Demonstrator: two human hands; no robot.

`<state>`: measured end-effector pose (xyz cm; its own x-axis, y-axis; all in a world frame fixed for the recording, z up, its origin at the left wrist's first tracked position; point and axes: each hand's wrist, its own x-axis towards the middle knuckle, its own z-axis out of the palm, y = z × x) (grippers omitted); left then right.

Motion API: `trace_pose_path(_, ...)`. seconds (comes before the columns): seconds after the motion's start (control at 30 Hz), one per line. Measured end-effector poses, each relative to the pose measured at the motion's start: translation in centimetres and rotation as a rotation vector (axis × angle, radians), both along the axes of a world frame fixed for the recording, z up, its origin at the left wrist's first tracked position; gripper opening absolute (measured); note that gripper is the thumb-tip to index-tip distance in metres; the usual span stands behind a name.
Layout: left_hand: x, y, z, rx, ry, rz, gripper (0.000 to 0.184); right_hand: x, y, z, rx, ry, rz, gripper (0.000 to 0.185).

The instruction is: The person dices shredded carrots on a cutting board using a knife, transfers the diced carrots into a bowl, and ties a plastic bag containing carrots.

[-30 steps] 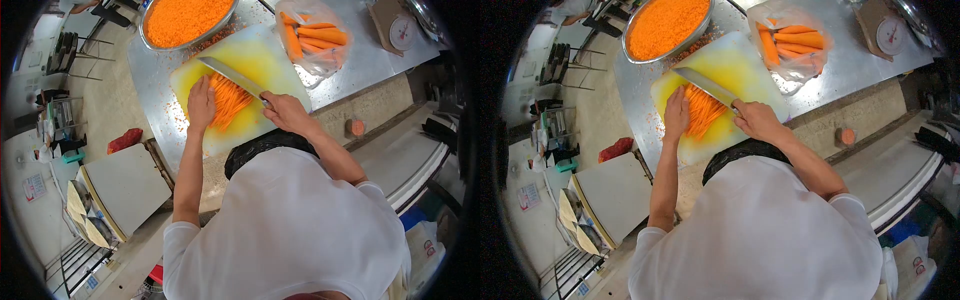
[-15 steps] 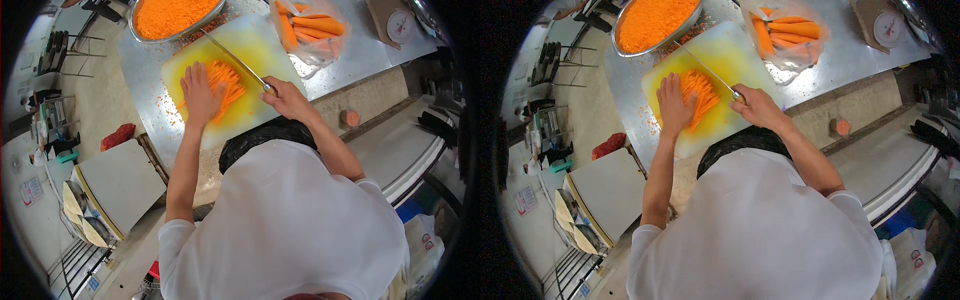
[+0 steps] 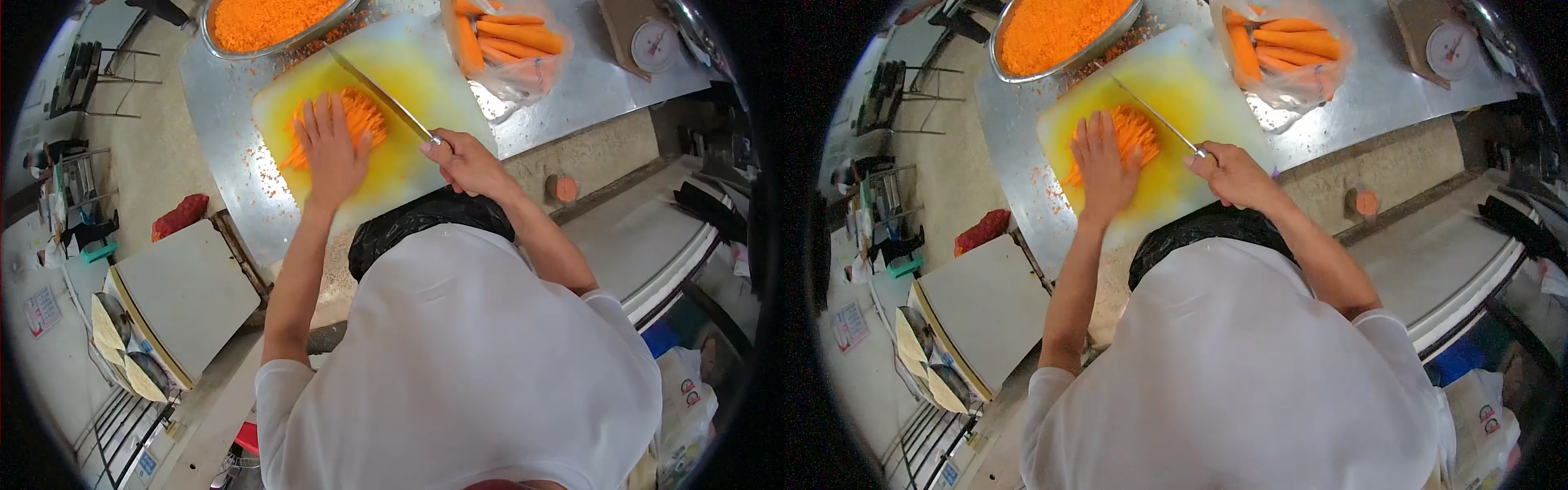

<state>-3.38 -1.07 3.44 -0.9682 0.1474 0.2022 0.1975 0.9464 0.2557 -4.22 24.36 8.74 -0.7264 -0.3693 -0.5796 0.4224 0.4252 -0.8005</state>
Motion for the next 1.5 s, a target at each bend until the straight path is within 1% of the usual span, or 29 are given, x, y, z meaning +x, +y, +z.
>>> trace_pose_path(0.07,-4.1,-1.6,-0.4,0.112,0.019,-0.032,0.055,0.1,0.2,-0.7,-0.022,0.009,-0.007,0.057)
trace_pose_path(0.13,-6.3,-2.3,-1.1,0.133,-0.089,-0.067,0.041,0.1,0.1,-0.5,-0.006,-0.011,-0.002,0.056)
trace_pose_path(0.17,-6.9,-2.6,-1.4,0.141,-0.137,-0.085,0.037,-0.2,0.0,-0.5,0.000,-0.015,0.001,0.055)
trace_pose_path(0.27,-6.5,-2.7,-1.0,0.139,-0.159,-0.160,0.032,-0.3,0.1,-1.3,-0.028,-0.017,0.026,0.057)
trace_pose_path(0.37,-6.5,-3.2,-0.9,0.142,-0.192,-0.205,0.034,0.0,0.1,-2.7,-0.105,-0.079,-0.003,0.060)
trace_pose_path(0.47,-5.4,-2.8,-1.5,0.161,0.020,-0.153,0.036,0.0,-0.3,-1.9,-0.106,-0.114,0.004,0.065)
trace_pose_path(0.57,-2.7,-0.7,-0.9,-0.015,0.136,-0.013,0.037,0.2,-1.2,0.1,0.005,-0.063,0.048,0.066)
trace_pose_path(0.67,-1.6,0.9,-0.8,-0.018,0.279,0.043,0.030,0.3,-1.1,0.2,0.047,-0.076,0.063,0.062)
trace_pose_path(0.77,-2.7,1.4,-2.0,0.170,0.271,0.081,0.023,-0.5,-0.3,-0.3,0.024,-0.093,0.064,0.057)
trace_pose_path(0.87,-3.6,2.0,-2.3,0.017,0.139,0.139,0.019,-0.1,-0.8,2.0,0.046,-0.060,0.052,0.053)
trace_pose_path(0.97,-4.0,2.5,-2.3,-0.082,0.094,0.165,0.020,0.1,-1.5,-0.3,0.034,-0.031,-0.007,0.050)
trace_pose_path(1.07,-4.0,2.1,-2.5,-0.095,0.135,0.136,0.019,-0.6,-1.1,1.9,0.043,-0.046,0.069,0.049)
trace_pose_path(1.17,-4.1,2.4,-2.7,-0.118,0.123,0.160,0.019,0.4,-2.2,1.3,-0.002,-0.050,-0.031,0.049)
trace_pose_path(1.27,-4.0,2.1,-2.9,-0.099,0.139,0.137,0.019,-1.1,-2.5,-0.1,0.020,-0.060,0.035,0.049)
trace_pose_path(1.3,-4.1,2.0,-2.8,-0.098,0.151,0.140,0.020,-1.1,-2.5,0.7,0.050,-0.049,0.036,0.051)
trace_pose_path(1.4,-4.0,2.2,-2.9,-0.095,0.150,0.141,0.020,-0.2,-2.3,2.6,-0.003,-0.112,0.033,0.052)
trace_pose_path(1.47,-3.9,2.2,-2.7,-0.100,0.122,0.144,0.021,0.0,-2.9,-0.1,-0.008,-0.070,0.005,0.051)
trace_pose_path(1.5,-3.9,2.1,-2.4,-0.047,0.141,0.123,0.020,-0.1,-3.5,-0.9,-0.014,-0.047,-0.006,0.051)
